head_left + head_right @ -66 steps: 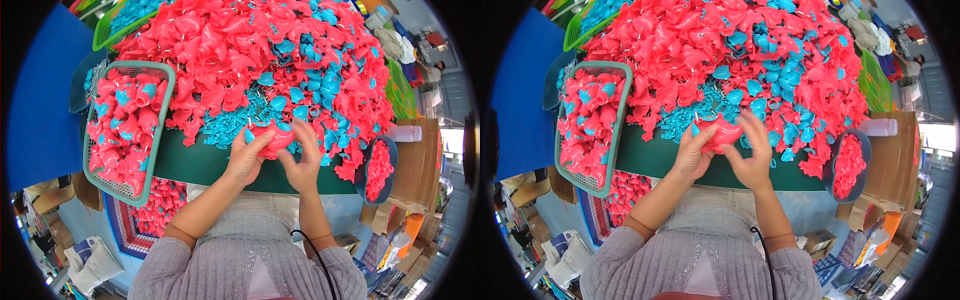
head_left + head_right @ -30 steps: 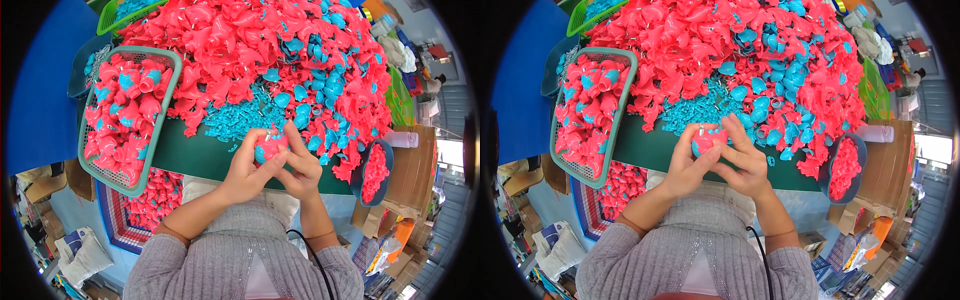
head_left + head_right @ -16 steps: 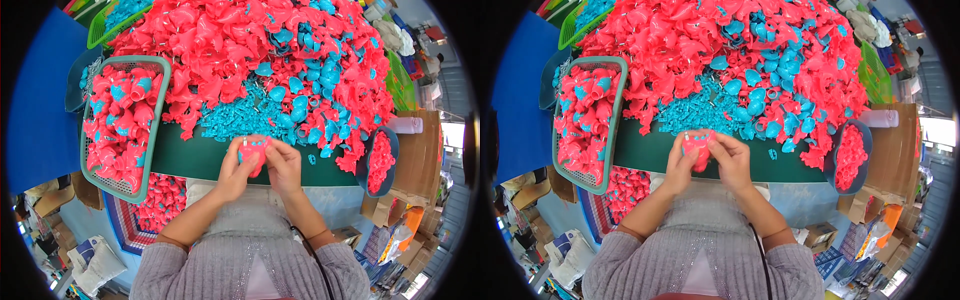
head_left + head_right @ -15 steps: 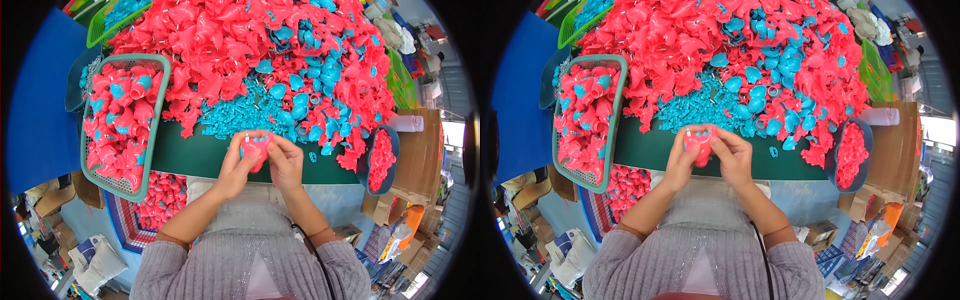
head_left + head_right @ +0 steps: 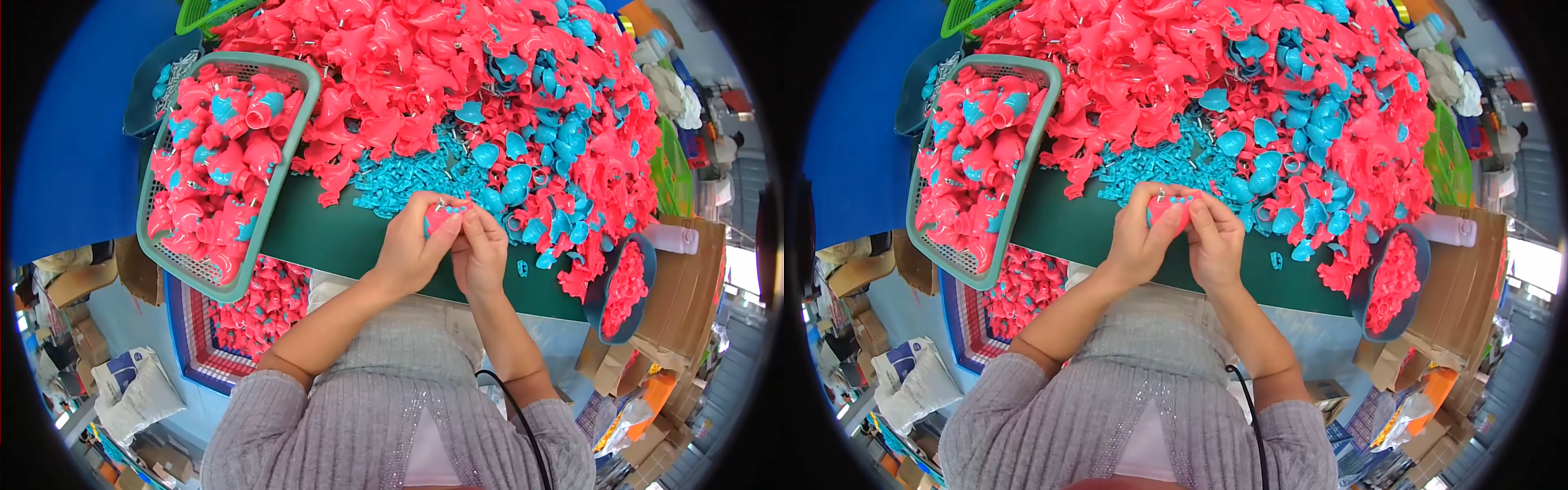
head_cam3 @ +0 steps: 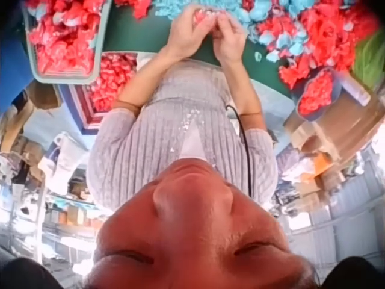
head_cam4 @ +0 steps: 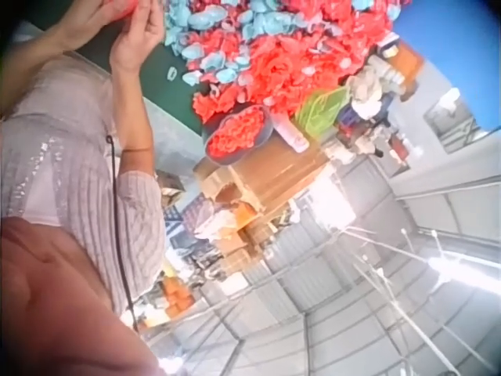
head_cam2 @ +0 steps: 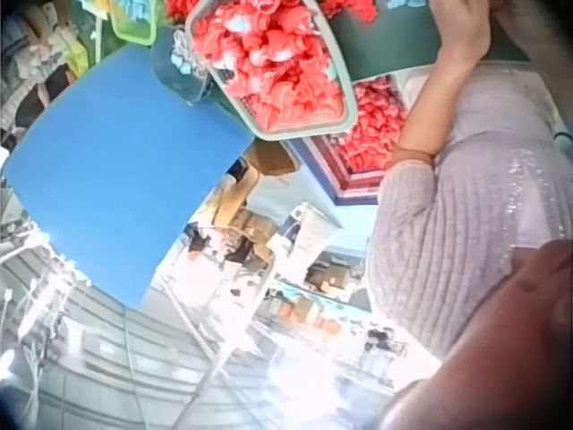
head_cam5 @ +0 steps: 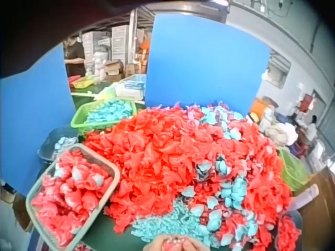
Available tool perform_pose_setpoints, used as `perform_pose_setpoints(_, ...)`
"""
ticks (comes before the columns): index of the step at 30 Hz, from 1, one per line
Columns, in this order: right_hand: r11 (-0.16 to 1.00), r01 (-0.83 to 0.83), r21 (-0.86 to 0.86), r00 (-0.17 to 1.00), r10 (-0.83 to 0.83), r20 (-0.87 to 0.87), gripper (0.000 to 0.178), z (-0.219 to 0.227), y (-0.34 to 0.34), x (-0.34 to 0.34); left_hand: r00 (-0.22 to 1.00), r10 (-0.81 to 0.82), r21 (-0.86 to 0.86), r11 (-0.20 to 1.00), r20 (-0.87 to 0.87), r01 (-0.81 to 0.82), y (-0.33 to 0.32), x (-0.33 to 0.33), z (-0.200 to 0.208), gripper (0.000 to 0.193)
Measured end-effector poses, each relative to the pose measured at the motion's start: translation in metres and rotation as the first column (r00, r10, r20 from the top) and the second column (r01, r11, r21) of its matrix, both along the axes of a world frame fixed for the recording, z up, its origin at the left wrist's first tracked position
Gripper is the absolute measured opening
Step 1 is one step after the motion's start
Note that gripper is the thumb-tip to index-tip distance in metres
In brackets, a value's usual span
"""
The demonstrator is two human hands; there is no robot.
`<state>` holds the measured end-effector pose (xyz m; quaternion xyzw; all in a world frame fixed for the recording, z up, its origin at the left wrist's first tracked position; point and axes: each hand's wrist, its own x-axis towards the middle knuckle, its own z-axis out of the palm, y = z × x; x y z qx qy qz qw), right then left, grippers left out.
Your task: Assembling pink and blue heart-shaped toy pieces by fitting the components together at a workbench.
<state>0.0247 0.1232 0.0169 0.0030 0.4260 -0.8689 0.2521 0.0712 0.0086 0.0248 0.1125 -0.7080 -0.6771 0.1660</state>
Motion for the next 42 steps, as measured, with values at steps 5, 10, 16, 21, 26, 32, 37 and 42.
perform_pose_setpoints(5, 0.923, -0.032, 0.383, 0.959, 0.136, -0.248, 0.02, -0.002, -0.007, -0.011, 0.998, 0.058, 0.218, 0.974, 0.01, -0.058, -0.005, 0.013, -0.015, 0.023)
perform_pose_setpoints(10, 0.433, 0.692, 0.578, 0.358, 0.49, -0.795, 0.014, -0.015, -0.027, -0.102, 0.971, 0.115, 0.567, 0.795, 0.208, -0.215, -0.027, 0.01, -0.026, 0.017)
perform_pose_setpoints(16, -0.134, 0.608, 0.782, 0.504, 0.827, -0.25, 0.015, -0.029, -0.049, -0.124, 0.947, 0.178, 0.742, 0.589, 0.268, -0.32, -0.039, 0.001, -0.024, 0.028)
perform_pose_setpoints(21, 0.056, 0.519, 0.853, 0.518, 0.773, -0.366, 0.016, -0.022, -0.044, -0.112, 0.939, 0.059, 0.917, 0.201, 0.34, -0.345, -0.05, -0.003, -0.02, 0.042)
perform_pose_setpoints(26, 0.284, 0.383, 0.879, 0.614, 0.633, -0.472, 0.021, 0.014, -0.021, -0.079, 0.962, 0.015, 0.938, 0.22, 0.273, -0.269, -0.04, -0.015, -0.015, 0.048)
perform_pose_setpoints(32, 0.659, -0.203, 0.724, 0.825, 0.514, -0.236, 0.016, 0.027, -0.018, -0.008, 0.971, 0.045, 0.888, 0.397, 0.234, -0.232, -0.016, -0.021, 0.004, 0.057)
perform_pose_setpoints(37, 0.695, -0.113, 0.71, 0.803, 0.485, -0.347, 0.02, 0.016, -0.015, -0.002, 0.977, 0.028, 0.872, 0.446, 0.213, -0.203, -0.011, -0.01, 0.007, 0.059)
perform_pose_setpoints(42, 0.499, 0.262, 0.826, 0.608, 0.579, -0.543, 0.024, 0.014, -0.002, -0.07, 0.936, 0.299, 0.811, 0.491, 0.186, -0.318, -0.031, 0.004, -0.018, 0.04)
